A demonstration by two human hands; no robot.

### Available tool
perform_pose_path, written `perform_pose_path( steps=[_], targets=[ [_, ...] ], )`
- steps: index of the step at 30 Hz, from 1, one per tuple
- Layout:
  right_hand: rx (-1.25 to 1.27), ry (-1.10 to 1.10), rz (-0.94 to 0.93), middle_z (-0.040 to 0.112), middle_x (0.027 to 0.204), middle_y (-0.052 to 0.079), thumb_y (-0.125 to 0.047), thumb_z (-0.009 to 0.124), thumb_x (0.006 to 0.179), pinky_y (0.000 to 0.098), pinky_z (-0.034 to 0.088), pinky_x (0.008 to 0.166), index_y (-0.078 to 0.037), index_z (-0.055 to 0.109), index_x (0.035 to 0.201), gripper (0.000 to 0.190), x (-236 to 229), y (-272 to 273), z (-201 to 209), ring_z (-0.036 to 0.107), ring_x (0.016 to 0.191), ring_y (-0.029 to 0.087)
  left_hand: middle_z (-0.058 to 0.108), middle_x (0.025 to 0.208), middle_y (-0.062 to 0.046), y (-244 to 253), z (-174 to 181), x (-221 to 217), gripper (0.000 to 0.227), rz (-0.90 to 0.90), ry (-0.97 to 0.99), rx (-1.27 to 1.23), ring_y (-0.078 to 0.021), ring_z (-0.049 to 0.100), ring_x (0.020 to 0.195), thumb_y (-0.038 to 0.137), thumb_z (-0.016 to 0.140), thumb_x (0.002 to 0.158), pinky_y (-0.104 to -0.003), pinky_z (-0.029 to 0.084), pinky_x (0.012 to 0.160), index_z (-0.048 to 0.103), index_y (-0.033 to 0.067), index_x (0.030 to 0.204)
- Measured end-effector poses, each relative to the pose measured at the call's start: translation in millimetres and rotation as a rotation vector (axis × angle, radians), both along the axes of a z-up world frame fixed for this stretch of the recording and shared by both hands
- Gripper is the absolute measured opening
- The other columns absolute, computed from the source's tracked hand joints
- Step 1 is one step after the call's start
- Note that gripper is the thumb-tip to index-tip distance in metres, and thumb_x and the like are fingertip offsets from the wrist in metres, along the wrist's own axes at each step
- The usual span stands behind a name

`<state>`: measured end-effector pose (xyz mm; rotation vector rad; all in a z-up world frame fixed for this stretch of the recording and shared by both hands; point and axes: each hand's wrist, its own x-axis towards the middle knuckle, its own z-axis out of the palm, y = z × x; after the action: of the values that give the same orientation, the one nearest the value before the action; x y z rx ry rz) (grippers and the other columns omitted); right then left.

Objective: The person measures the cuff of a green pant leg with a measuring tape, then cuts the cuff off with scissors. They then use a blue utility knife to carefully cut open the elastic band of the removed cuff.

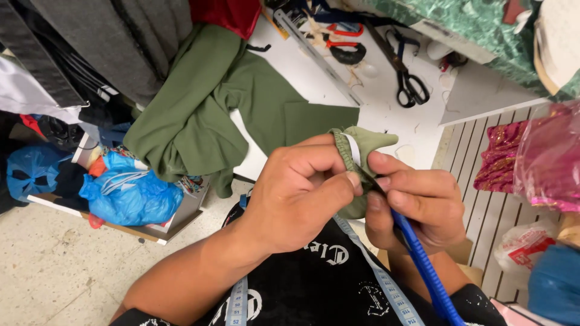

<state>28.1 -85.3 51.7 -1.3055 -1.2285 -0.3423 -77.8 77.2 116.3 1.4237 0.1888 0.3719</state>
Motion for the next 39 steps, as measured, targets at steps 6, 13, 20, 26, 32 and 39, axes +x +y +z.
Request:
perform_pose_path(
  steps=[6, 13, 20, 26, 32, 39],
  targets=[
    [-0.034, -0.151, 0.016, 0.062, 0.095, 0.014, -0.003, 0.067, 0.096, 0.034, 0.071, 0.082, -0.008, 0.058, 0.111, 0.018, 38.6, -20.0, 14.8, 0.078, 0.096, 0.034, 0.049, 0.071, 0.003, -27.0, 5.5, 25.6, 0.023, 0.055, 0.036, 0.034, -0.0109, 0.048, 0.068, 0.008, 0.063, 0.085, -0.028, 0.04, 0.062, 0.053, 0.0106, 0.064],
    [0.061, -0.018, 0.16, 0.056, 0.092, 0.011, -0.003, 0.066, 0.095, 0.0378, 0.071, 0.09, -0.007, 0.059, 0.112, 0.018, 60.3, -42.4, 4.8, 0.075, 0.101, 0.035, 0.045, 0.073, 0.004, -52.2, 2.0, 40.4, 0.027, 0.026, 0.097, -0.021, -0.0099, 0.04, 0.064, 0.006, 0.062, 0.082, -0.029, 0.033, 0.057, 0.044, 0.0108, 0.063],
    [0.247, 0.187, 0.172, 0.051, 0.087, 0.009, -0.017, 0.066, 0.097, 0.0293, 0.066, 0.092, -0.013, 0.045, 0.104, 0.022, 51.4, -54.5, 11.8, 0.073, 0.1, 0.031, 0.048, 0.074, 0.0, -78.3, -0.5, 43.0, 0.016, -0.009, -0.047, -0.126, -0.0134, 0.044, 0.069, 0.003, 0.055, 0.08, -0.029, 0.036, 0.063, 0.049, 0.0085, 0.066],
    [0.219, 0.139, 0.221, 0.057, 0.09, 0.012, -0.015, 0.069, 0.096, 0.0335, 0.068, 0.094, -0.012, 0.05, 0.104, 0.021, 68.5, -77.7, 6.2, 0.074, 0.102, 0.033, 0.049, 0.076, -0.001, -99.7, -0.2, 47.3, 0.015, 0.006, -0.058, -0.134, -0.0141, 0.047, 0.071, 0.005, 0.055, 0.083, -0.03, 0.038, 0.065, 0.053, 0.0084, 0.069],
    [0.191, 0.009, 0.229, 0.062, 0.094, 0.014, -0.007, 0.069, 0.096, 0.0355, 0.069, 0.092, -0.007, 0.061, 0.11, 0.016, 73.9, -90.8, -2.1, 0.074, 0.104, 0.036, 0.046, 0.073, 0.001, -113.3, -0.3, 44.6, 0.02, 0.047, 0.008, -0.007, -0.0127, 0.043, 0.067, 0.002, 0.056, 0.082, -0.03, 0.035, 0.06, 0.048, 0.0083, 0.065],
    [0.198, 0.159, 0.453, 0.06, 0.083, 0.009, 0.0, 0.06, 0.092, 0.0406, 0.065, 0.105, -0.004, 0.062, 0.108, 0.016, 74.0, -87.1, -11.9, 0.069, 0.081, 0.017, 0.046, 0.072, 0.001, -102.5, -16.0, 41.9, 0.018, 0.04, 0.04, -0.02, -0.0133, 0.042, 0.069, 0.002, 0.057, 0.08, -0.031, 0.034, 0.064, 0.051, 0.0082, 0.063]
  ],
)
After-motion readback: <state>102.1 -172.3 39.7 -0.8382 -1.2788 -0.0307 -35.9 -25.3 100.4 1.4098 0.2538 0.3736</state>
